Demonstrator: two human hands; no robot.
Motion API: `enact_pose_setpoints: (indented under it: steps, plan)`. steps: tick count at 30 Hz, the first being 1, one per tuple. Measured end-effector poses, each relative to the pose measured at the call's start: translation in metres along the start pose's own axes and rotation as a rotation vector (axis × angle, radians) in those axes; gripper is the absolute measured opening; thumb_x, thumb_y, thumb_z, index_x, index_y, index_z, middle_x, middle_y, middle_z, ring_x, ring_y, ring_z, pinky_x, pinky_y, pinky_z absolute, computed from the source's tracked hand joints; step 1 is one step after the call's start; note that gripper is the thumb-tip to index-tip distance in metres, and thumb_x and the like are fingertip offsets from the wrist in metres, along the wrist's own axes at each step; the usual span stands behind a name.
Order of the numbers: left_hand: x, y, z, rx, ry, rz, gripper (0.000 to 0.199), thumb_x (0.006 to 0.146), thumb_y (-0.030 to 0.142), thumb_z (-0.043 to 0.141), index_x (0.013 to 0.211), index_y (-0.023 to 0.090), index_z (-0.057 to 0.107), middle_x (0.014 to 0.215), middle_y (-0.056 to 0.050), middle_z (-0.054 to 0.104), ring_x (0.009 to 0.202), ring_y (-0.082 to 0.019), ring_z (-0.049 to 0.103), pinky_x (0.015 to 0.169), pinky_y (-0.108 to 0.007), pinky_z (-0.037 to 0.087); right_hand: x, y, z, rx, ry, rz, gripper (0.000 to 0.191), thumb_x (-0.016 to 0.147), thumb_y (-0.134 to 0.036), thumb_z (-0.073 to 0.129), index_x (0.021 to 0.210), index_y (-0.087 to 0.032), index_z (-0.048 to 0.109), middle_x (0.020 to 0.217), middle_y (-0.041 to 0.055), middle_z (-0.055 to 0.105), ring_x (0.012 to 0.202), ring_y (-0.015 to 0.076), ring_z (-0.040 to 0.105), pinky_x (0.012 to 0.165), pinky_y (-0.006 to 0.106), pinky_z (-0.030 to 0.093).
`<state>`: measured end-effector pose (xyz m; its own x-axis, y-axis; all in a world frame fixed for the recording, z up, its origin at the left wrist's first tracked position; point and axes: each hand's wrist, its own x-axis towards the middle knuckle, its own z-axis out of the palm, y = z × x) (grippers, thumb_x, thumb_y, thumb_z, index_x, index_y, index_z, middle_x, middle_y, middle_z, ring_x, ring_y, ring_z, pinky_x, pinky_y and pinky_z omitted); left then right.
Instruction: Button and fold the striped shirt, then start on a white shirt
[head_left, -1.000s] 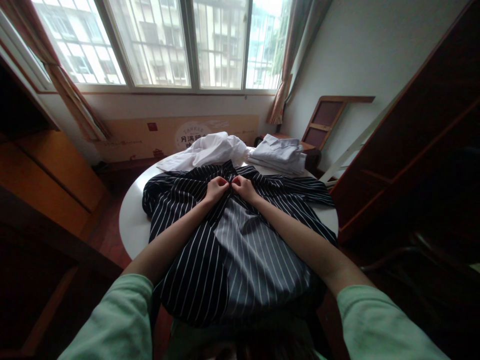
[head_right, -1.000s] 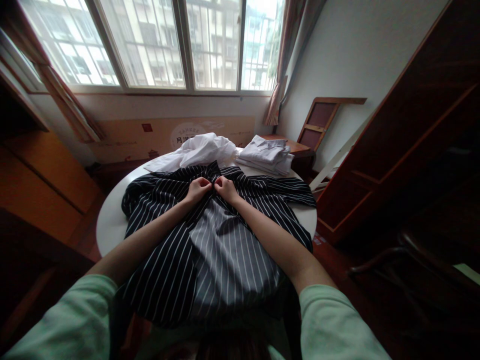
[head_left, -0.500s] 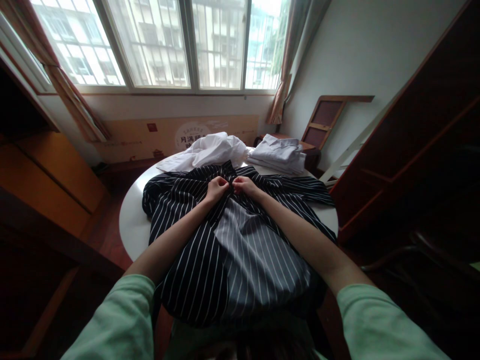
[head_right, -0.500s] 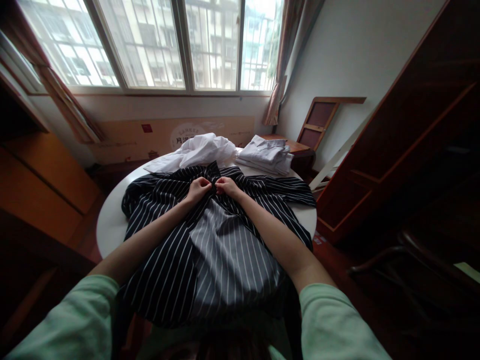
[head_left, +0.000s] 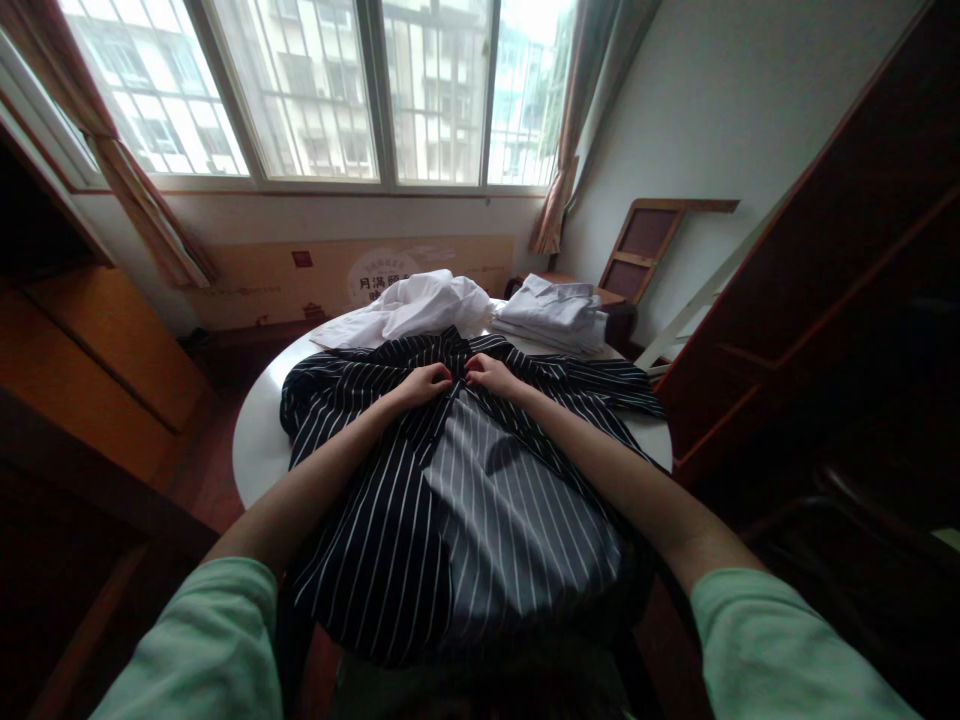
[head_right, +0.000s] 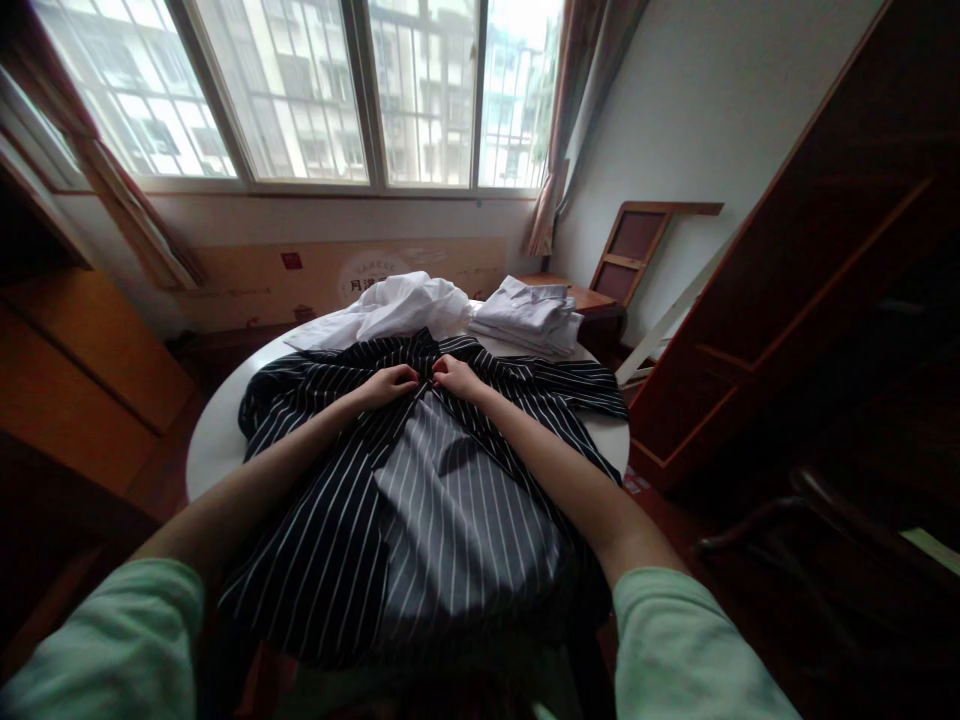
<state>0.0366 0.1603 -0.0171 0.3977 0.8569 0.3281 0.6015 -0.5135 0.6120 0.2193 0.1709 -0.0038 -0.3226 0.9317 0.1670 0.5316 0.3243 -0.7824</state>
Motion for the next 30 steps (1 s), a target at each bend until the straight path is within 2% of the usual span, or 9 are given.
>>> enact_pose_setpoints:
  steps: [2, 5, 7, 9, 12, 16, 20, 25, 30]
  plan:
    - [-0.005, 0.005, -0.010, 0.051, -0.061, 0.026, 0.016, 0.069, 0.028, 0.057, 0.077, 0.015, 0.062, 0.079, -0.003, 0.063, 0.074, -0.014, 0.056, 0.071, -0.025, 0.043, -0.007, -0.006, -0.014, -0.046, -0.100, -0.025, 0.012, 0.074, -0.011, 0.053, 0.086, -0.012, 0.056, 0.081, 0.0035, 0.063, 0.068, 0.0095, 0.058, 0.066, 0.021, 0.045]
    - [-0.014, 0.014, -0.019, 0.129, -0.154, 0.038, 0.020, 0.068, 0.032, 0.060, 0.077, 0.015, 0.064, 0.069, -0.001, 0.060, 0.063, -0.012, 0.052, 0.062, -0.023, 0.040, -0.026, -0.022, -0.029, -0.304, -0.236, -0.058, 0.016, 0.074, -0.027, 0.058, 0.079, -0.012, 0.059, 0.075, 0.0042, 0.062, 0.069, 0.0126, 0.057, 0.061, 0.021, 0.042]
    - [-0.018, 0.019, -0.018, 0.164, -0.207, 0.026, 0.021, 0.065, 0.032, 0.063, 0.078, 0.015, 0.064, 0.064, 0.001, 0.057, 0.058, -0.011, 0.049, 0.058, -0.022, 0.038, -0.039, -0.033, -0.031, -0.502, -0.321, -0.038, 0.024, 0.071, -0.036, 0.060, 0.074, -0.013, 0.061, 0.071, 0.0054, 0.062, 0.066, 0.0150, 0.056, 0.056, 0.022, 0.039]
    - [-0.020, 0.023, -0.014, 0.190, -0.217, 0.011, 0.020, 0.063, 0.029, 0.065, 0.077, 0.015, 0.064, 0.061, 0.001, 0.055, 0.056, -0.010, 0.048, 0.056, -0.021, 0.037, -0.049, -0.041, -0.026, -0.657, -0.343, -0.020, 0.022, 0.069, -0.035, 0.061, 0.071, -0.013, 0.063, 0.072, 0.0070, 0.062, 0.065, 0.0171, 0.056, 0.054, 0.023, 0.036]
    - [-0.021, 0.027, -0.006, 0.172, -0.168, -0.018, 0.012, 0.061, 0.022, 0.065, 0.070, 0.015, 0.063, 0.059, 0.002, 0.055, 0.056, -0.010, 0.048, 0.056, -0.021, 0.036, -0.054, -0.047, -0.018, -0.756, -0.242, -0.021, 0.014, 0.068, -0.024, 0.057, 0.074, -0.013, 0.064, 0.078, 0.0092, 0.063, 0.070, 0.0189, 0.057, 0.054, 0.024, 0.035]
    - [-0.020, 0.031, -0.001, 0.056, -0.127, -0.061, 0.002, 0.061, 0.013, 0.059, 0.062, 0.014, 0.060, 0.056, 0.003, 0.055, 0.054, -0.009, 0.048, 0.054, -0.020, 0.036, -0.045, -0.045, -0.019, -0.638, -0.147, 0.037, 0.017, 0.068, -0.022, 0.055, 0.079, -0.013, 0.065, 0.078, 0.0071, 0.063, 0.069, 0.0163, 0.056, 0.054, 0.022, 0.035]
    - [-0.014, 0.036, 0.000, -0.078, -0.074, -0.156, 0.003, 0.060, 0.016, 0.061, 0.060, 0.014, 0.059, 0.054, 0.003, 0.055, 0.051, -0.009, 0.048, 0.049, -0.019, 0.036, -0.034, -0.041, -0.031, -0.472, -0.167, 0.113, 0.014, 0.067, -0.017, 0.053, 0.070, -0.010, 0.065, 0.060, 0.0023, 0.058, 0.056, 0.0112, 0.050, 0.050, 0.020, 0.034]
    - [-0.012, 0.044, 0.018, -0.350, 0.007, -0.304, 0.004, 0.064, 0.015, 0.059, 0.064, 0.013, 0.055, 0.050, 0.004, 0.052, 0.046, -0.008, 0.049, 0.045, -0.018, 0.036, -0.017, -0.047, -0.053, -0.379, -0.020, 0.174, 0.013, 0.066, -0.016, 0.053, 0.063, -0.010, 0.064, 0.044, -0.0013, 0.048, 0.043, 0.0085, 0.042, 0.045, 0.021, 0.033]
    - [-0.016, 0.047, 0.033, -0.491, 0.052, -0.402, 0.005, 0.065, 0.010, 0.058, 0.064, 0.013, 0.054, 0.049, 0.004, 0.052, 0.043, -0.006, 0.048, 0.044, -0.017, 0.036, 0.002, -0.072, -0.068, -0.459, 0.137, 0.101, 0.018, 0.069, -0.015, 0.051, 0.075, -0.008, 0.067, 0.057, 0.0037, 0.060, 0.054, 0.0115, 0.053, 0.053, 0.020, 0.039]
